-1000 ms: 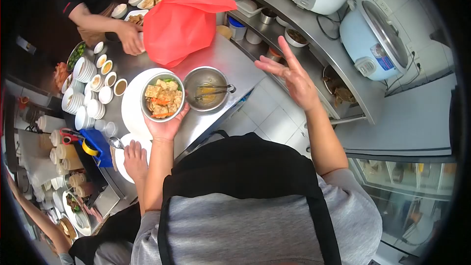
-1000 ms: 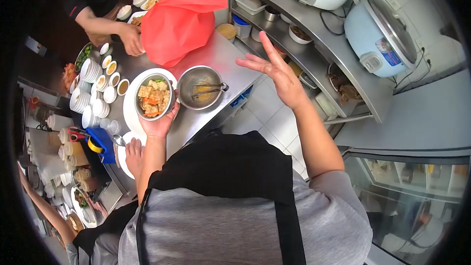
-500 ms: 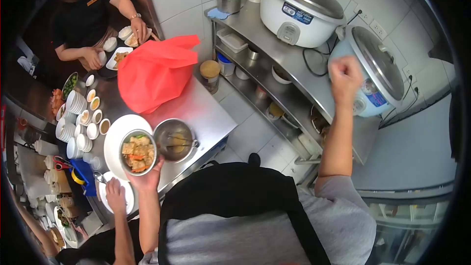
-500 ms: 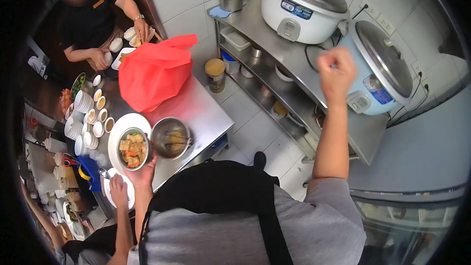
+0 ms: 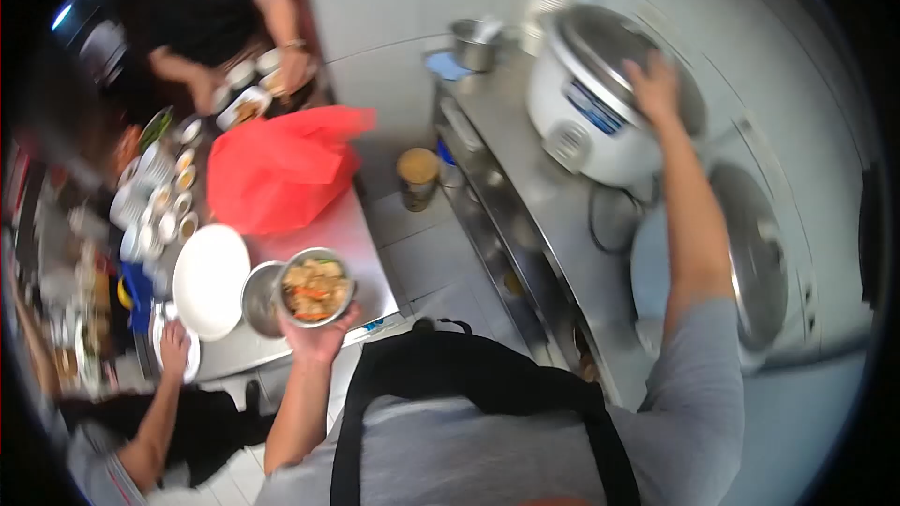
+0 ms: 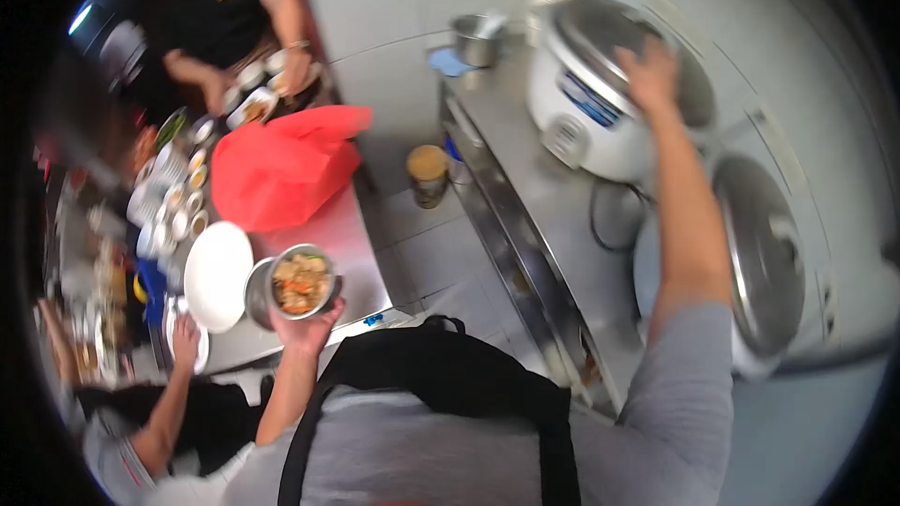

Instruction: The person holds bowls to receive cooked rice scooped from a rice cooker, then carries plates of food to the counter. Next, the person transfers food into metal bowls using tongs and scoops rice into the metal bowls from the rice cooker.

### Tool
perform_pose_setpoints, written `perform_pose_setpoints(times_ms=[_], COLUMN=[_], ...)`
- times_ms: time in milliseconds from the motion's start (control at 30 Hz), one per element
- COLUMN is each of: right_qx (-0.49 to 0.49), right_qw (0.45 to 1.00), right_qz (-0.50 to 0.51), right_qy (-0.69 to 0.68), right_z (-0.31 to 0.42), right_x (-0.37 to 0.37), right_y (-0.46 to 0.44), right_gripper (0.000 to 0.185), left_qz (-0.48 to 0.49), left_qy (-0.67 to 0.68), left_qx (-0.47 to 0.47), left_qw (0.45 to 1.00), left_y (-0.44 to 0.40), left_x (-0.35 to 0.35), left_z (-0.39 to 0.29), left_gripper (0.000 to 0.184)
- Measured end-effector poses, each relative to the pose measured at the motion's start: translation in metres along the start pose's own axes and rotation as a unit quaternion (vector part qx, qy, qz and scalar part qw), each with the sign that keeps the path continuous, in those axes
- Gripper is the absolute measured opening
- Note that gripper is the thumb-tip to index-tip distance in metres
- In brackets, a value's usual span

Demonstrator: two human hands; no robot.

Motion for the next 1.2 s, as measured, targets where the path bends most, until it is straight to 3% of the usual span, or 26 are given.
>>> perform_pose_setpoints(times_ms=[100,167,200,300,367,433,500,600,633,833,1000,1200], right_qx=[0.187,0.107,0.090,-0.001,-0.036,-0.103,-0.123,-0.126,-0.147,-0.027,0.160,0.291], right_qw=[0.974,0.977,0.977,0.995,0.996,0.991,0.984,0.979,0.978,0.975,0.956,0.905], right_qz=[0.070,0.058,0.057,0.082,0.077,0.054,0.020,-0.040,-0.047,-0.011,0.105,0.197], right_qy=[-0.103,-0.174,-0.183,-0.064,0.027,-0.067,-0.129,-0.155,-0.144,-0.222,-0.221,-0.240], right_z=[-0.066,-0.145,-0.150,-0.203,-0.209,-0.204,-0.193,-0.211,-0.194,-0.191,-0.297,-0.396], right_x=[0.019,0.074,0.080,0.131,0.125,0.118,0.106,0.067,0.022,-0.163,-0.204,-0.195], right_y=[-0.046,-0.116,-0.130,-0.191,-0.198,-0.198,-0.193,-0.217,-0.207,-0.079,0.075,0.162], right_gripper=[0.093,0.096,0.094,0.066,0.050,0.040,0.041,0.041,0.039,0.045,0.048,0.052], left_qz=[0.003,0.040,0.043,0.060,0.064,0.094,0.053,0.080,0.066,0.050,0.072,0.096], left_qy=[0.001,0.025,0.028,0.028,0.016,0.013,0.012,0.005,0.010,0.007,0.005,0.009], left_qx=[-0.014,-0.018,-0.004,0.024,0.031,0.020,0.019,0.017,0.019,-0.019,-0.058,-0.114], left_qw=[1.000,0.999,0.999,0.998,0.997,0.995,0.998,0.997,0.998,0.999,0.996,0.989], left_y=[-0.014,-0.031,-0.042,-0.073,-0.083,-0.096,-0.104,-0.112,-0.115,-0.139,-0.156,-0.173], left_x=[-0.010,-0.008,-0.005,0.002,0.006,0.006,0.015,0.024,0.027,0.039,0.038,0.047], left_z=[0.019,0.022,0.022,0.023,0.022,0.022,0.025,0.032,0.036,0.068,0.097,0.141], left_gripper=[0.069,0.071,0.071,0.071,0.069,0.065,0.062,0.063,0.063,0.064,0.067,0.069])
Point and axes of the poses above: each hand's wrist, its own y-axis away from the middle knuckle, its own x-axis out of the palm, z = x × y, the point moved 6 cm from there along -y, towards the middle knuckle, and after that the axes turned 8 degrees about z, right-handed, at the moved point
